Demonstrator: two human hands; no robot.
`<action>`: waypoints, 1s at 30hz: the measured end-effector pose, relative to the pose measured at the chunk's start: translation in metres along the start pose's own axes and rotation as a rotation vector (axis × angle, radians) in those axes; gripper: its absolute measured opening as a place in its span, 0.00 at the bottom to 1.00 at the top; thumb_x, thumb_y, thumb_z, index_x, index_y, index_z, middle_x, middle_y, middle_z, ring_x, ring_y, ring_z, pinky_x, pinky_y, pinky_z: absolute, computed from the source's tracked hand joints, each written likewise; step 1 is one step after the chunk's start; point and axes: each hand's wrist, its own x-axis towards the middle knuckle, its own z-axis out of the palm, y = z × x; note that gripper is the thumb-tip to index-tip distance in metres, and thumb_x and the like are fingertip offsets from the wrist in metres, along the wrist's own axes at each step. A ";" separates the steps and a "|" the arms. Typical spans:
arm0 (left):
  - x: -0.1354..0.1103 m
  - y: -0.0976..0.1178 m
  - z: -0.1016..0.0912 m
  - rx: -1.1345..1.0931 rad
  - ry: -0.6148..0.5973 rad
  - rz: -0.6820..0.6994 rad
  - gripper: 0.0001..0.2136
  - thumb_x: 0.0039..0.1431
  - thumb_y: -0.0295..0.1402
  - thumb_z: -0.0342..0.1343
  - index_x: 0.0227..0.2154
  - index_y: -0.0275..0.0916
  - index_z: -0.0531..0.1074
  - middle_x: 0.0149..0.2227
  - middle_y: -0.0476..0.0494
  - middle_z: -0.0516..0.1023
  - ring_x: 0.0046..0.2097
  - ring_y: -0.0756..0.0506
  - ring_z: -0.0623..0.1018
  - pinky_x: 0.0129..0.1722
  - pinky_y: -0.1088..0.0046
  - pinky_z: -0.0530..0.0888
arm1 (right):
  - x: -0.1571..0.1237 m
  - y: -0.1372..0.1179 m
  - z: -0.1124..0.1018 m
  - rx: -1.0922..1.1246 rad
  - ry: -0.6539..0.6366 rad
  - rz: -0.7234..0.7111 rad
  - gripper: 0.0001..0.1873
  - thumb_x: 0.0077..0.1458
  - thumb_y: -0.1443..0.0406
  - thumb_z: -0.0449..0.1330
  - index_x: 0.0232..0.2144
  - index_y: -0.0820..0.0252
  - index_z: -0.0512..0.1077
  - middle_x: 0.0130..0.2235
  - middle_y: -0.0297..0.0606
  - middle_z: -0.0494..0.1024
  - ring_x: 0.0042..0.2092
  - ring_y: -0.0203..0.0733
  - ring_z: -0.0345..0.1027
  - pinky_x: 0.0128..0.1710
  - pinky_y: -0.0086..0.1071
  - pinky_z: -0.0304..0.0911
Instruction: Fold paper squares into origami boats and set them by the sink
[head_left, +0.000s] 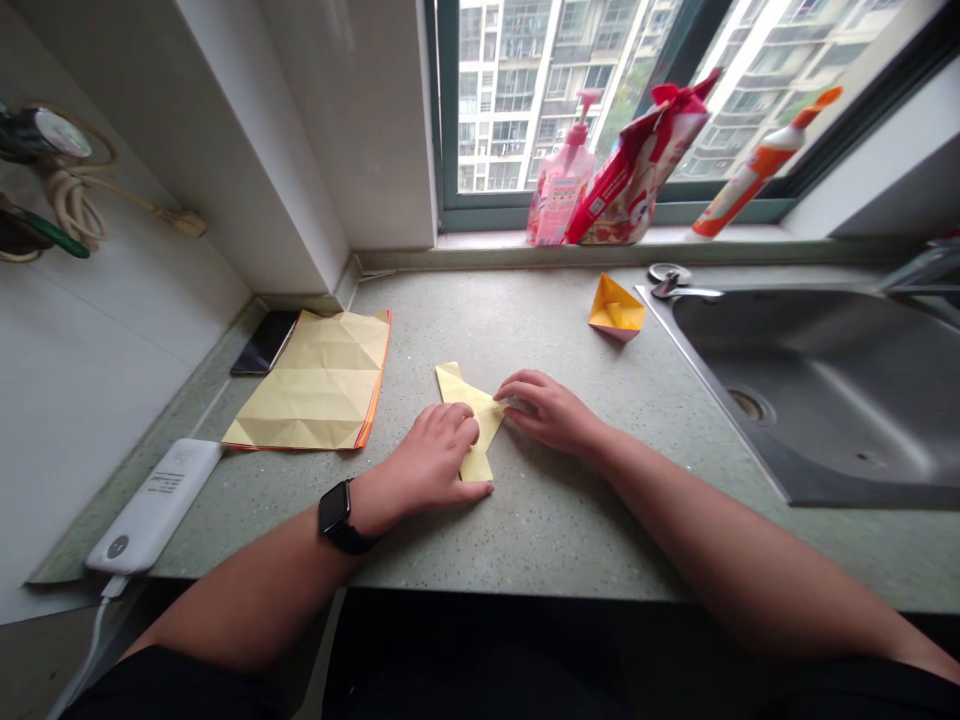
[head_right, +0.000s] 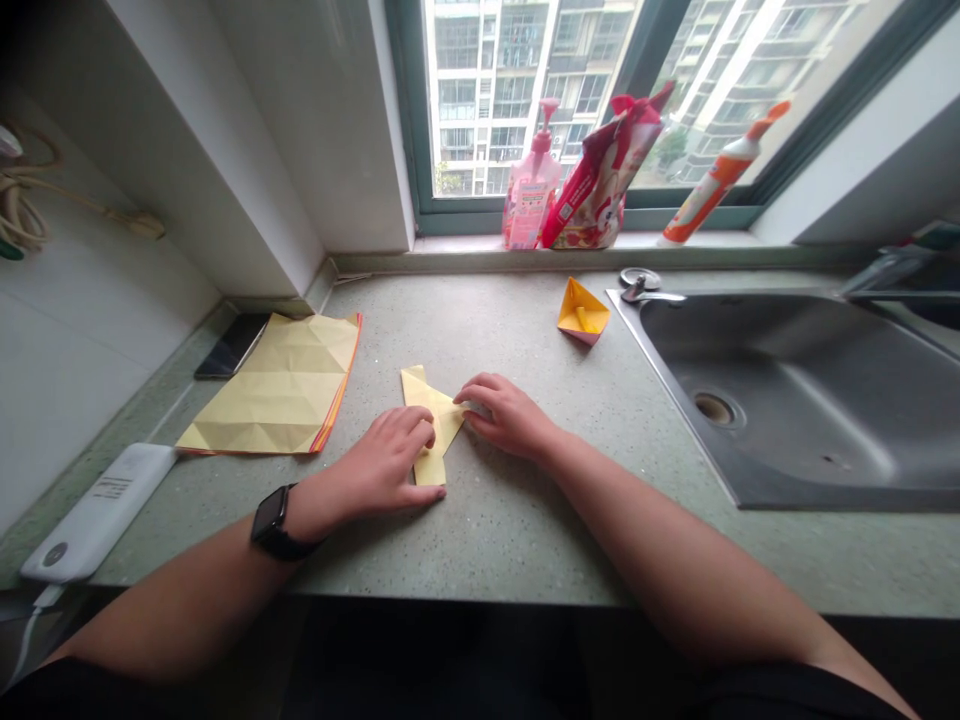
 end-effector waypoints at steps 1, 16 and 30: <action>0.002 -0.003 -0.002 -0.012 0.013 -0.005 0.19 0.59 0.43 0.71 0.42 0.42 0.69 0.57 0.35 0.74 0.59 0.32 0.74 0.65 0.46 0.71 | 0.000 0.000 0.000 0.006 0.002 0.002 0.11 0.66 0.68 0.62 0.48 0.50 0.80 0.49 0.42 0.81 0.50 0.49 0.77 0.53 0.47 0.76; 0.009 -0.034 -0.009 -0.100 0.036 0.019 0.11 0.71 0.36 0.60 0.31 0.40 0.76 0.65 0.36 0.73 0.66 0.34 0.74 0.68 0.48 0.72 | 0.000 0.000 -0.001 0.007 -0.001 0.009 0.11 0.67 0.68 0.62 0.47 0.49 0.81 0.48 0.42 0.82 0.50 0.49 0.78 0.54 0.48 0.76; 0.027 -0.047 0.004 -0.106 0.145 -0.001 0.04 0.71 0.33 0.60 0.38 0.41 0.77 0.59 0.38 0.77 0.62 0.36 0.76 0.67 0.49 0.73 | -0.001 -0.016 0.002 -0.059 -0.102 -0.111 0.15 0.67 0.68 0.63 0.52 0.46 0.82 0.55 0.41 0.83 0.55 0.49 0.78 0.58 0.50 0.75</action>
